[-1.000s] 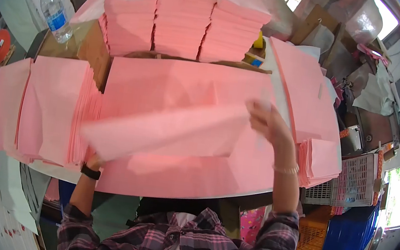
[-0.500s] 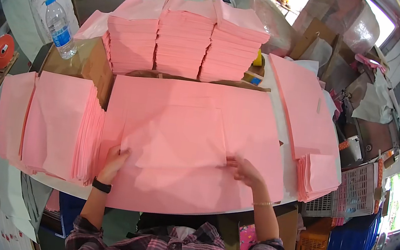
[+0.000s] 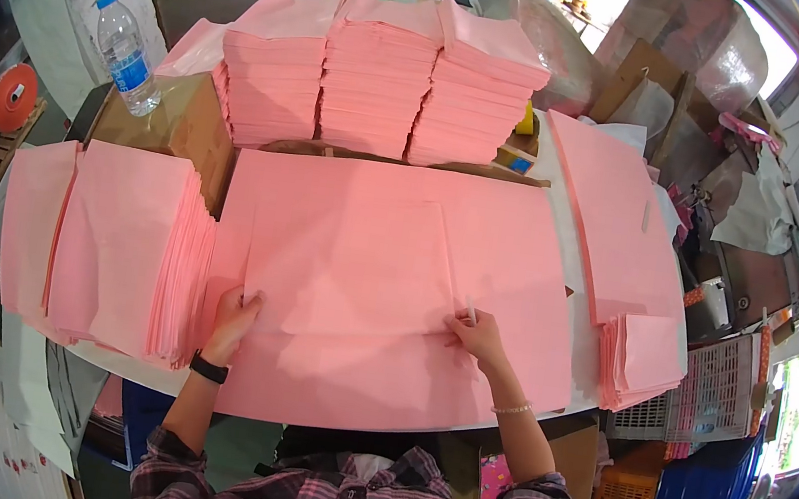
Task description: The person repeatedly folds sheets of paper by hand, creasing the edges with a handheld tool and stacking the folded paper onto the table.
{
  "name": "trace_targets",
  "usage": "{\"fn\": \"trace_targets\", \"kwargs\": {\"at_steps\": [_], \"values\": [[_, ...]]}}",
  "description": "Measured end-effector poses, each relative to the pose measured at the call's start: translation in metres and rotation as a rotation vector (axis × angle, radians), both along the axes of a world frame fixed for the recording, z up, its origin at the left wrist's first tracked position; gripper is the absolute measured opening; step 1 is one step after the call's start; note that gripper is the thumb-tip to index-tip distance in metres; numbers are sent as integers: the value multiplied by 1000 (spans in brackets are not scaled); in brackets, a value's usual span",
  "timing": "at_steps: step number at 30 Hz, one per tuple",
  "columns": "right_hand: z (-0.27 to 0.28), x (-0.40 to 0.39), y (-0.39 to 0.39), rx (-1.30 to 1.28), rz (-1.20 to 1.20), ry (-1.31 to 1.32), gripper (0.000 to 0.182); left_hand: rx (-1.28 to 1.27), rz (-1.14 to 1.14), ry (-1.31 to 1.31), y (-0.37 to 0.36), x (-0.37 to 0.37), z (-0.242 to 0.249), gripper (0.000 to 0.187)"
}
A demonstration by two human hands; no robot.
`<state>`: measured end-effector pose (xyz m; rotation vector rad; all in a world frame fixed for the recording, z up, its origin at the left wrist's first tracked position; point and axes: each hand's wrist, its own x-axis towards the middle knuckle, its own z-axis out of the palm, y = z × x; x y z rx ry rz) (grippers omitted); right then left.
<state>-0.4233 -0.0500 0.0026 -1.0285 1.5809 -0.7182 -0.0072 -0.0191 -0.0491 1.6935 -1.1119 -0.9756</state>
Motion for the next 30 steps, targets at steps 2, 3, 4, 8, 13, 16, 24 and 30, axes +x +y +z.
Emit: {"fn": "trace_targets", "kwargs": {"at_steps": [2,3,4,8,13,16,24,30], "values": [[-6,0,-3,5,-10,7,21,-41,17,-109,-1,2,-4,23],[-8,-1,-5,11,-14,14,22,-30,24,-208,-2,4,-5,24],[-5,2,-5,17,-18,21,22,-18,32,-308,-2,4,-3,26],[9,8,-5,59,-96,8,22,-19,46,-382,-7,4,-1,29],[-2,3,-8,57,-82,50,21,-86,50,-288,-12,8,-12,30],[-3,3,-10,75,-70,76,20,-77,46,-324,-14,6,-5,30],[2,5,-11,82,-76,63,19,-81,24,-356,-14,3,9,30],[-1,4,-12,82,-71,67,18,-130,69,-750,-10,-27,58,28]]}}
